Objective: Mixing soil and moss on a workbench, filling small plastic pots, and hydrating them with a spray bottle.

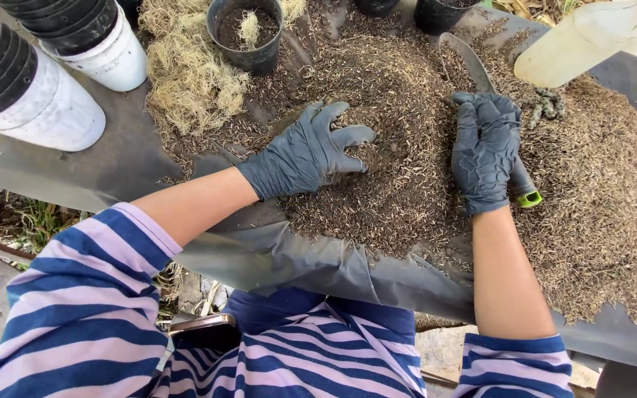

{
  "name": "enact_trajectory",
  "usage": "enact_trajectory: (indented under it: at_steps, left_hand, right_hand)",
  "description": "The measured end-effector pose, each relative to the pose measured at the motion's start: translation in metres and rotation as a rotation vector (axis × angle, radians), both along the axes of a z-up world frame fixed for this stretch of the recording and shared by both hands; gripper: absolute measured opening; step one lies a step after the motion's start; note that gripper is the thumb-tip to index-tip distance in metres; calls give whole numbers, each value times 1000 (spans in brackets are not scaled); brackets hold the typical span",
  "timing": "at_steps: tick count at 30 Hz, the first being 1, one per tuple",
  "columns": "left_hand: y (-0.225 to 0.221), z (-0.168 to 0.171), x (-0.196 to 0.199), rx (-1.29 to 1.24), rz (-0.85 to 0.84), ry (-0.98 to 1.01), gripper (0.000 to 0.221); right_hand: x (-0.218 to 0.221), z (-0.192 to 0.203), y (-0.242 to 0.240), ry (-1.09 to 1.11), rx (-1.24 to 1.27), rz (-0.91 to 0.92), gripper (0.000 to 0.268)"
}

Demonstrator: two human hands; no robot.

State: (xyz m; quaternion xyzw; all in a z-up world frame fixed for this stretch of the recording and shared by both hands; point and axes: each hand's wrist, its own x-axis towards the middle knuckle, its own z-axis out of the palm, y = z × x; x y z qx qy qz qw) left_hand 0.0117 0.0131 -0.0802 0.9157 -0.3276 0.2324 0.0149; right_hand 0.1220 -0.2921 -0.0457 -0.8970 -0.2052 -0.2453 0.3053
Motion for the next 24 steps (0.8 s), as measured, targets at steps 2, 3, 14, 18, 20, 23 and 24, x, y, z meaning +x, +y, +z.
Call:
enact_trajectory:
  at_steps: [2, 3, 14, 18, 20, 23, 24]
  left_hand:
    - [1, -6, 4, 35, 43, -47, 31]
    - [-2, -10, 9, 6, 105, 28, 30]
    - [-19, 143, 43, -771, 274, 801, 29]
    - [0, 139, 42, -270, -126, 119, 39]
    - [1, 148, 22, -221, -79, 149, 41]
    - [7, 139, -10, -228, -35, 352, 83]
    - [11, 130, -18, -183, -10, 352, 90]
  right_hand:
    - [1, -1, 4, 4, 17, 23, 18]
    - [2, -3, 8, -81, -39, -24, 21]
    - [-26, 31, 21, -101, 26, 261, 24]
    - [-21, 26, 13, -142, 13, 241, 25]
    - [-21, 26, 13, -145, 30, 232, 23]
    - [-23, 28, 16, -113, 68, 264, 23]
    - [-23, 26, 17, -147, 34, 259, 22]
